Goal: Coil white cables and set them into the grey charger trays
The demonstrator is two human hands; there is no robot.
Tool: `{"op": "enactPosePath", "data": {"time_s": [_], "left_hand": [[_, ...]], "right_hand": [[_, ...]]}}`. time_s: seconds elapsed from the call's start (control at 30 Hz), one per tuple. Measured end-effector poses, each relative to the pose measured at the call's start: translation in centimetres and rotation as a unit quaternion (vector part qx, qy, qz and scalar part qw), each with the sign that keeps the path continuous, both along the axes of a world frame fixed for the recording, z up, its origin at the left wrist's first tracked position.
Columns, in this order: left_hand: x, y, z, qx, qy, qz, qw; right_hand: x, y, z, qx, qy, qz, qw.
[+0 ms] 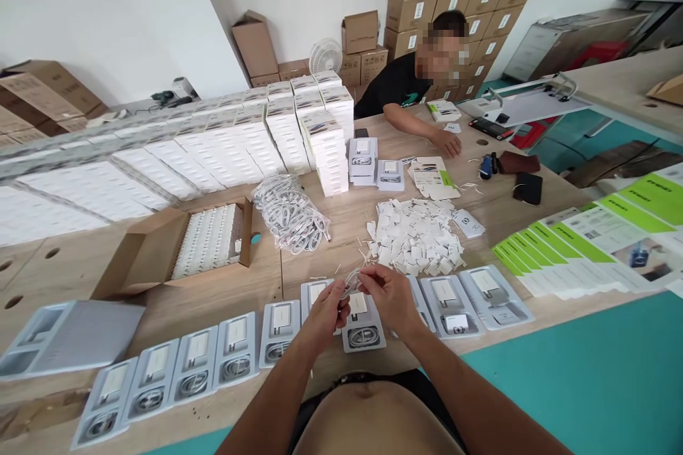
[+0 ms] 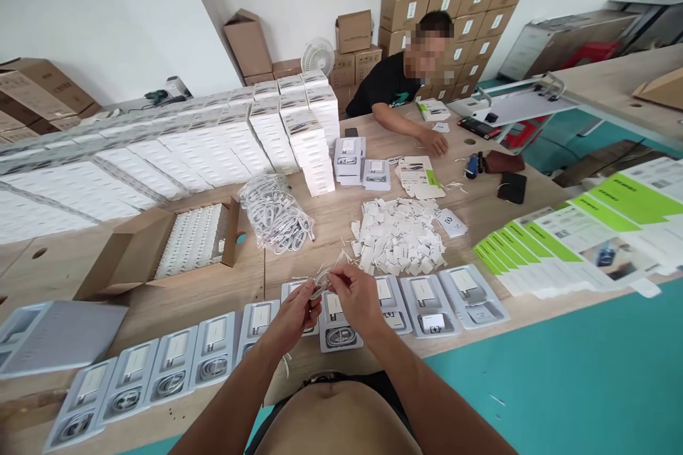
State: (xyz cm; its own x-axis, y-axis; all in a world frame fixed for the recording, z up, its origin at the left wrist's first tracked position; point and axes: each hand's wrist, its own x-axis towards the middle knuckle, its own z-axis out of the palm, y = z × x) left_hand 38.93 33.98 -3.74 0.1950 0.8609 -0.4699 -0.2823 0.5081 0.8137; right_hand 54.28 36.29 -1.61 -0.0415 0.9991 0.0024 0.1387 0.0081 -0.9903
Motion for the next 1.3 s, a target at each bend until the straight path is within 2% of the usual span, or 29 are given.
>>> {"op": "enactPosePath", "data": {"time_s": [0.1,0.2,0.27,0.33,0.43,0.5,0.57,0.7,0.8,0.9,1.03,1.1,1.17,1.27,1.3], "left_hand": [[-0.1,0.1,0.2,-0.006,-0.009,0.007,1.000],[-0.1,-0.2,0.7,-0.009,-0.031,0.006,0.999],[-0.1,-0.4,1.0,0.000,-0.050,-0.004,0.999],[-0.2,-0.6,1.2,0.009,-0.061,-0.014,0.998],[-0.7,-0.6,1.0,0.025,-0.039,-0.024,0.999],[-1.4,-0.5,0.8,0.065,0.016,-0.021,0.998],[-2.1,-0.4,1.1,0.128,0.100,-0.014,0.987],[-2.8,-0.5,2.6,0.209,0.253,-0.039,0.944],[-2.6,-0.7,3.5,0.223,0.291,-0.040,0.929],[-2.5,-0.6,3.2,0.194,0.249,-0.044,0.948],[-2.9,-0.6,2.0,0.092,0.140,-0.119,0.979],[-3.0,-0.6,1.5,0.069,0.108,-0.120,0.984],[-3.1,-0.6,1.0,0.075,0.130,-0.096,0.984],[-3.0,-0.8,0.2,0.125,0.260,-0.069,0.955],[-2.8,-0.9,-0.1,0.144,0.301,-0.061,0.941]], "right_hand": [[0.0,0.1,0.8,0.040,-0.041,0.006,0.998],[-0.2,0.1,0.8,-0.006,-0.023,0.037,0.999],[-0.3,0.0,0.3,-0.004,-0.045,0.058,0.997],[-0.3,0.0,-0.2,0.074,-0.127,0.058,0.987],[0.2,0.3,-0.6,0.221,-0.266,0.048,0.937],[0.9,0.7,-0.3,0.272,-0.299,0.063,0.912],[1.6,1.0,0.4,0.289,-0.294,0.083,0.907],[2.1,1.5,1.8,0.287,-0.287,0.130,0.904],[1.7,1.6,2.2,0.230,-0.275,0.179,0.916],[1.3,1.5,2.0,0.183,-0.238,0.182,0.936],[1.3,1.4,1.4,0.176,-0.226,0.193,0.938],[1.5,1.5,1.3,0.171,-0.261,0.207,0.927],[1.6,1.4,1.2,0.171,-0.329,0.214,0.904],[1.3,1.1,1.5,0.188,-0.443,0.199,0.854],[1.1,0.9,1.6,0.181,-0.463,0.188,0.847]]}}
